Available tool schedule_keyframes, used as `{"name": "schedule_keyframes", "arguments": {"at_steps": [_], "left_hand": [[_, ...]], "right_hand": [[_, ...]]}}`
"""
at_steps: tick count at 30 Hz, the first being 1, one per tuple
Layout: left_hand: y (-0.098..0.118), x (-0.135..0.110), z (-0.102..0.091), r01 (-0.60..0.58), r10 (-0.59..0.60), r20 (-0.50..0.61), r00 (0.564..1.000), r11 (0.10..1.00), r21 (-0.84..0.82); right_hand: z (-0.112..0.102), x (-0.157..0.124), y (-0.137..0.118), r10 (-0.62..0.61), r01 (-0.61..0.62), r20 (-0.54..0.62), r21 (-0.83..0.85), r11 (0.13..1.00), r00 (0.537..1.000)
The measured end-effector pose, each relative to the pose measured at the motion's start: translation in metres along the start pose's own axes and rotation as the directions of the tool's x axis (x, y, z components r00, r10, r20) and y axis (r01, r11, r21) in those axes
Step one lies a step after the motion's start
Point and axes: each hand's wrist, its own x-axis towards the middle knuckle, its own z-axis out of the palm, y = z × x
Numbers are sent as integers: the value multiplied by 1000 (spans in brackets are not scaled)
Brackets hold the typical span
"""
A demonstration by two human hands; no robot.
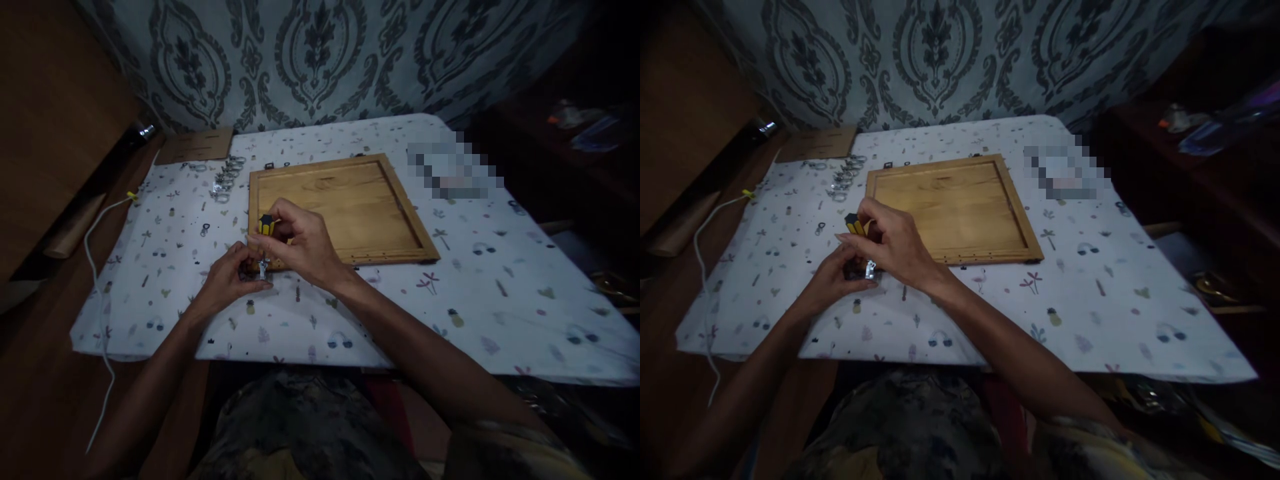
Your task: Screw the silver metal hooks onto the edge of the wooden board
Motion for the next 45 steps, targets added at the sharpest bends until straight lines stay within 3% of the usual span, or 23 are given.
{"name": "schedule_keyframes", "arguments": {"at_steps": [9, 15, 20, 24, 29, 33, 38, 45], "left_hand": [[-1, 1, 1, 4, -4, -10, 1000, 1000, 6], [-2, 0, 1, 2, -1, -13, 1000, 1000, 16], [-4, 0, 1, -21, 22, -21, 1000, 999, 35], [-4, 0, 1, -19, 19, -18, 1000, 1000, 19], [-2, 0, 1, 2, -1, -14, 1000, 1000, 19], [0, 1, 0, 3, -2, -9, 1000, 1000, 23], [4, 0, -1, 20, -20, -5, 1000, 1000, 7], [3, 1, 0, 25, -25, -3, 1000, 1000, -10]], "right_hand": [[-7, 3, -2, 7, -27, 158, 124, 992, 987], [1, 1, 3, 49, -46, -19, 118, 992, 999], [0, 1, 2, 112, -116, 31, 142, 983, 993], [-3, 2, 2, 39, -53, 100, 138, 989, 994], [-2, 3, 3, -12, 11, 8, 83, 997, 1000], [1, 2, 2, -41, 40, 10, 59, 997, 999], [1, 0, -2, -22, 26, -91, 48, 999, 996], [1, 0, -2, -20, 21, -45, 7, 1000, 999]]}}
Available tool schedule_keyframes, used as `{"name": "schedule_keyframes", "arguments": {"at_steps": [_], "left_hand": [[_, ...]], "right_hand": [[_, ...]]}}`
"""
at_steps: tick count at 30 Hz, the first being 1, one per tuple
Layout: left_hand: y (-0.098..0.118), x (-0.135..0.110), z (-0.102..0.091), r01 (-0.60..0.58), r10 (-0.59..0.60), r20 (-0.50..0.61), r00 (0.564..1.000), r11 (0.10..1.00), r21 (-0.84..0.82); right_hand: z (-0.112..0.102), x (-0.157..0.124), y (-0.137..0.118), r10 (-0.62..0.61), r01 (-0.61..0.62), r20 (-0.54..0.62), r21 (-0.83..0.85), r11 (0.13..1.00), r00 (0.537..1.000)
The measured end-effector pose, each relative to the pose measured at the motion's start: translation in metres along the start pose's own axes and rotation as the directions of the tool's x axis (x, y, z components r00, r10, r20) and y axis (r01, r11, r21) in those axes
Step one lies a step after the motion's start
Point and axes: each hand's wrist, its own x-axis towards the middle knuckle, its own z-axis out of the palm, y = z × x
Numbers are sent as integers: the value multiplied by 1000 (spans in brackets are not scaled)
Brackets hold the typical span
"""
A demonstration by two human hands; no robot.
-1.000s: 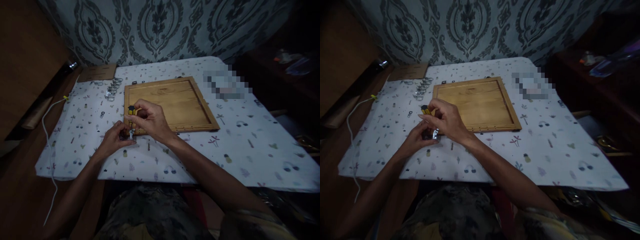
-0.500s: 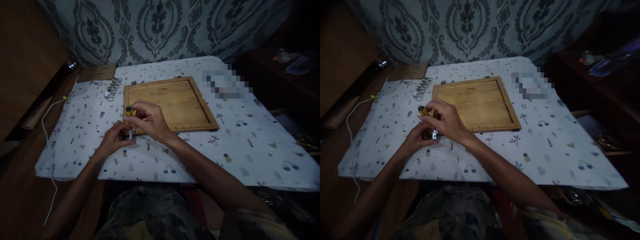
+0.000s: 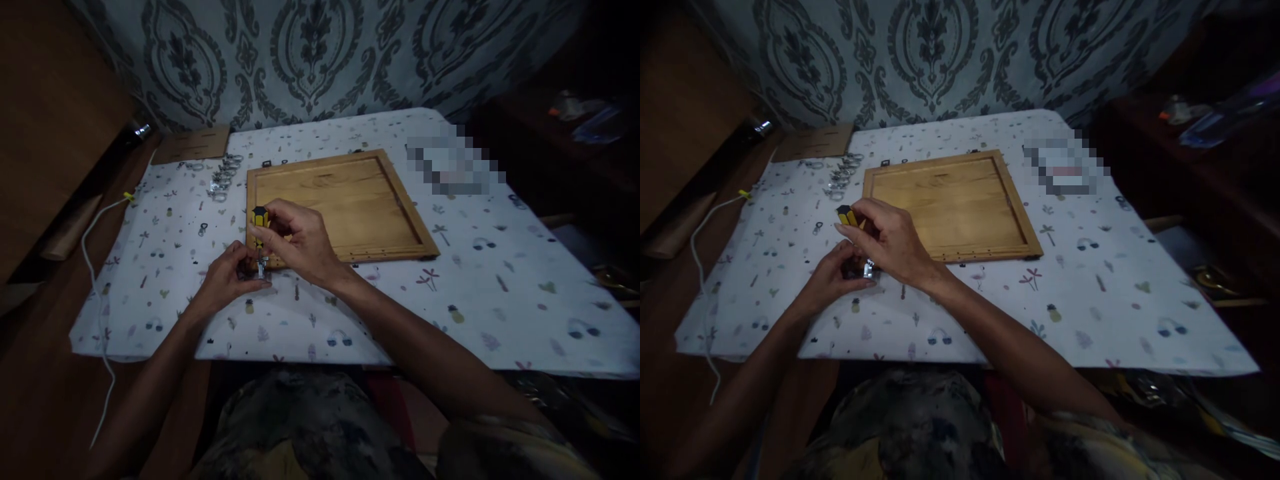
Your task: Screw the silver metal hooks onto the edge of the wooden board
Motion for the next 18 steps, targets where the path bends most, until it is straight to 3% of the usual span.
{"name": "schedule_keyframes", "arguments": {"at_steps": [18], "left_hand": [[3, -1, -1, -9, 10, -7, 1000, 999, 38]], "right_hand": [[-2, 2, -3, -18, 18, 45, 0, 1000, 999]]}}
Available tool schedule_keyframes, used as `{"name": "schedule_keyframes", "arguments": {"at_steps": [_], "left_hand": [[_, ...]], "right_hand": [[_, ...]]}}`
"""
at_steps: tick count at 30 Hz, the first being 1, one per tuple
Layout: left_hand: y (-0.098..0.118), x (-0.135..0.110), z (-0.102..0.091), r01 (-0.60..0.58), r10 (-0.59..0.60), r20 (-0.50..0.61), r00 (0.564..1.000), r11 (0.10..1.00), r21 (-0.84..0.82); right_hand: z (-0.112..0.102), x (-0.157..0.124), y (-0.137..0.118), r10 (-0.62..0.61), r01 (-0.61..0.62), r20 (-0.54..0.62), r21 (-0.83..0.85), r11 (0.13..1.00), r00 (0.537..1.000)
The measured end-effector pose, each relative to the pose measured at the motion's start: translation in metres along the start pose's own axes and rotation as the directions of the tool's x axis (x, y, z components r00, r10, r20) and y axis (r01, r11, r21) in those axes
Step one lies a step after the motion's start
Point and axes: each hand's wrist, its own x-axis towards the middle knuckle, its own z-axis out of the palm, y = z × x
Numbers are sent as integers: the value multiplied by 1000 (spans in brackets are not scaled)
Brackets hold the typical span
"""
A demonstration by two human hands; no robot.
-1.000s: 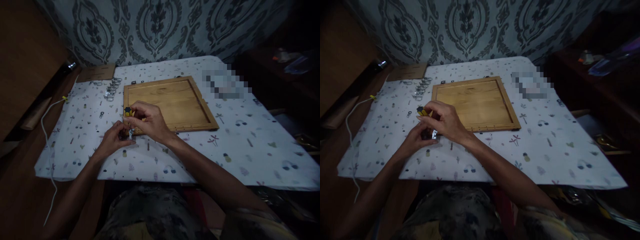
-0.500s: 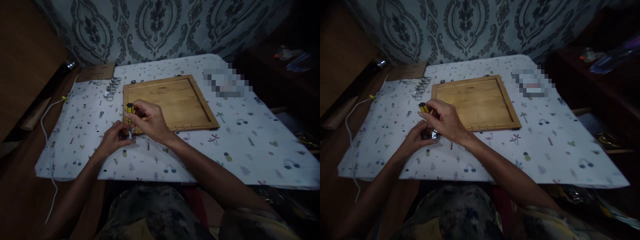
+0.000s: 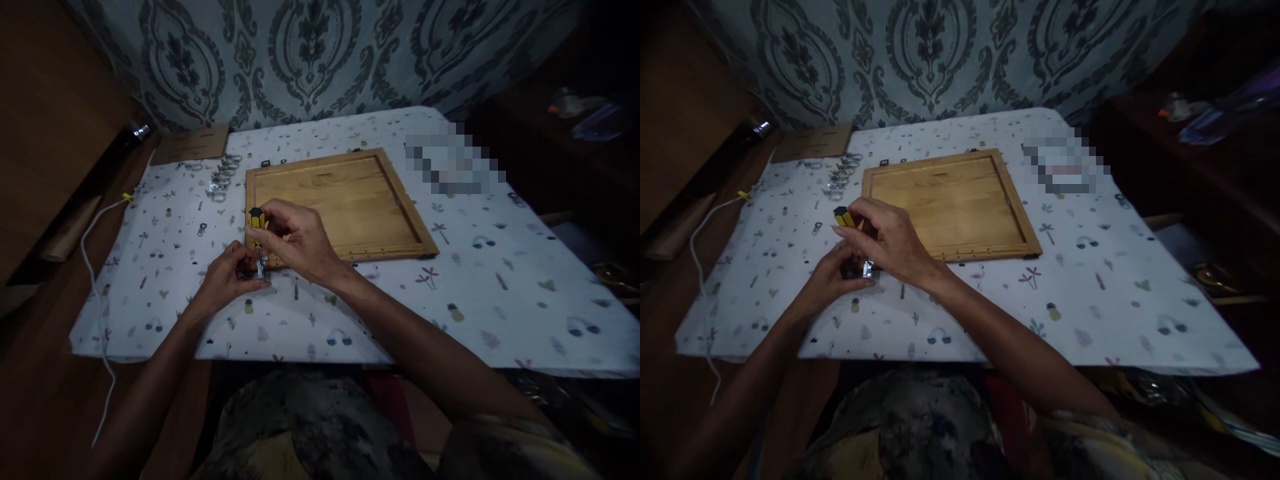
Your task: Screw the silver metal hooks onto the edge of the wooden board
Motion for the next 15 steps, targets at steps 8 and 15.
{"name": "schedule_keyframes", "arguments": {"at_steps": [8, 15], "left_hand": [[-6, 0, 4, 6, -8, -24, 1000, 999, -47], [-4, 1, 2, -7, 7, 1, 1000, 999, -40]], "right_hand": [[2, -2, -3, 86, -96, 101, 97, 991, 991], [-2, 1, 2, -44, 39, 125, 49, 998, 991]]}}
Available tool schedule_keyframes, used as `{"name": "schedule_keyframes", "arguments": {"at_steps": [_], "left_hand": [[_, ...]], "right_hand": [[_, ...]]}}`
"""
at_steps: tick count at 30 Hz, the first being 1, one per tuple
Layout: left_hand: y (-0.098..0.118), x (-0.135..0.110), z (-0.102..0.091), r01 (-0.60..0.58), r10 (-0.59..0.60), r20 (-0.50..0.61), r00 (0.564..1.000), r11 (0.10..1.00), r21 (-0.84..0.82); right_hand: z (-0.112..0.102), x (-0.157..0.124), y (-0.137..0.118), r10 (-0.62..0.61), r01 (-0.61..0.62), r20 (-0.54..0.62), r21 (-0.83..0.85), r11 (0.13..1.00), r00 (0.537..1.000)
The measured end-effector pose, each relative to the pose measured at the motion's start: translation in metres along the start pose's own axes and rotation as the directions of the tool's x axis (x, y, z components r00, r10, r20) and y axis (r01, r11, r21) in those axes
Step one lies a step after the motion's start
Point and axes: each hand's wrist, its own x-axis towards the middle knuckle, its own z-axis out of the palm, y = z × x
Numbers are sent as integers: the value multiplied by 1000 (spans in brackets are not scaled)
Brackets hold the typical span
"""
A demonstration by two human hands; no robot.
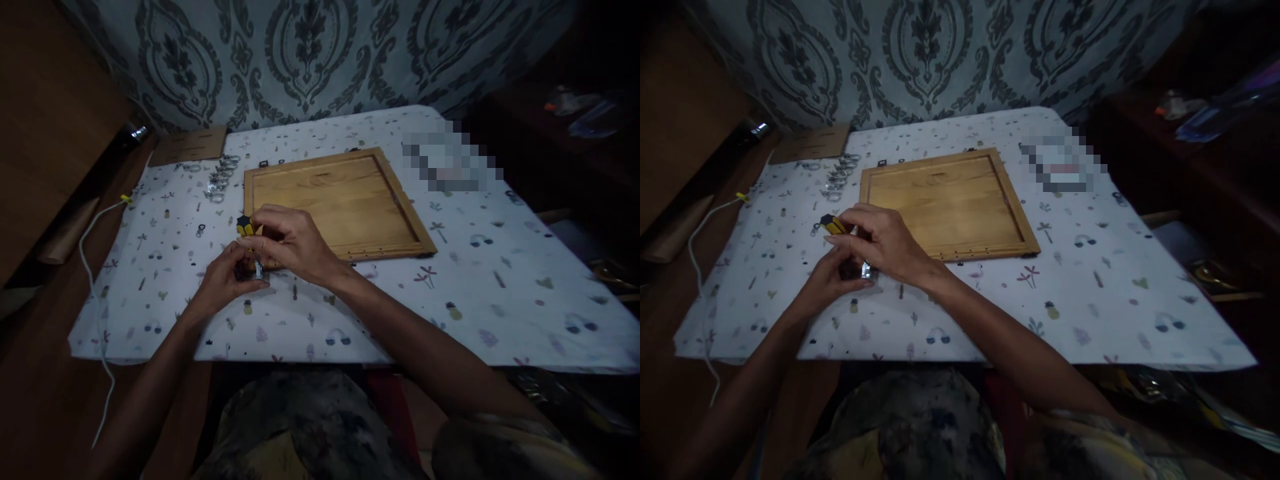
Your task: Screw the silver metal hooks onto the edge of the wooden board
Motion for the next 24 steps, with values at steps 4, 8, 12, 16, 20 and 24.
{"name": "schedule_keyframes", "arguments": {"at_steps": [4, 8, 12, 16, 20, 24], "left_hand": [[-4, -1, 1, 14, -14, -14, 1000, 1000, -2], [-5, -1, 1, 6, -6, -2, 1000, 1000, -7], [1, 0, -1, 12, -12, -9, 1000, 1000, 5], [3, 0, -2, 20, -20, 2, 1000, 1000, -24], [1, -1, -2, 24, -24, 21, 999, 999, -22], [1, -1, -3, 13, -13, 26, 1000, 1000, -12]], "right_hand": [[5, -1, 2, -107, 90, -100, -162, 983, 989], [6, -2, 2, -91, 75, -96, -159, 984, 991], [4, -1, -2, -62, 29, -219, -152, 988, 974], [0, 0, -2, -53, -8, -305, -196, 980, 951], [-1, 0, 2, -81, 12, -268, -249, 968, 960], [0, 0, 3, -102, 41, -237, -249, 968, 966]]}}
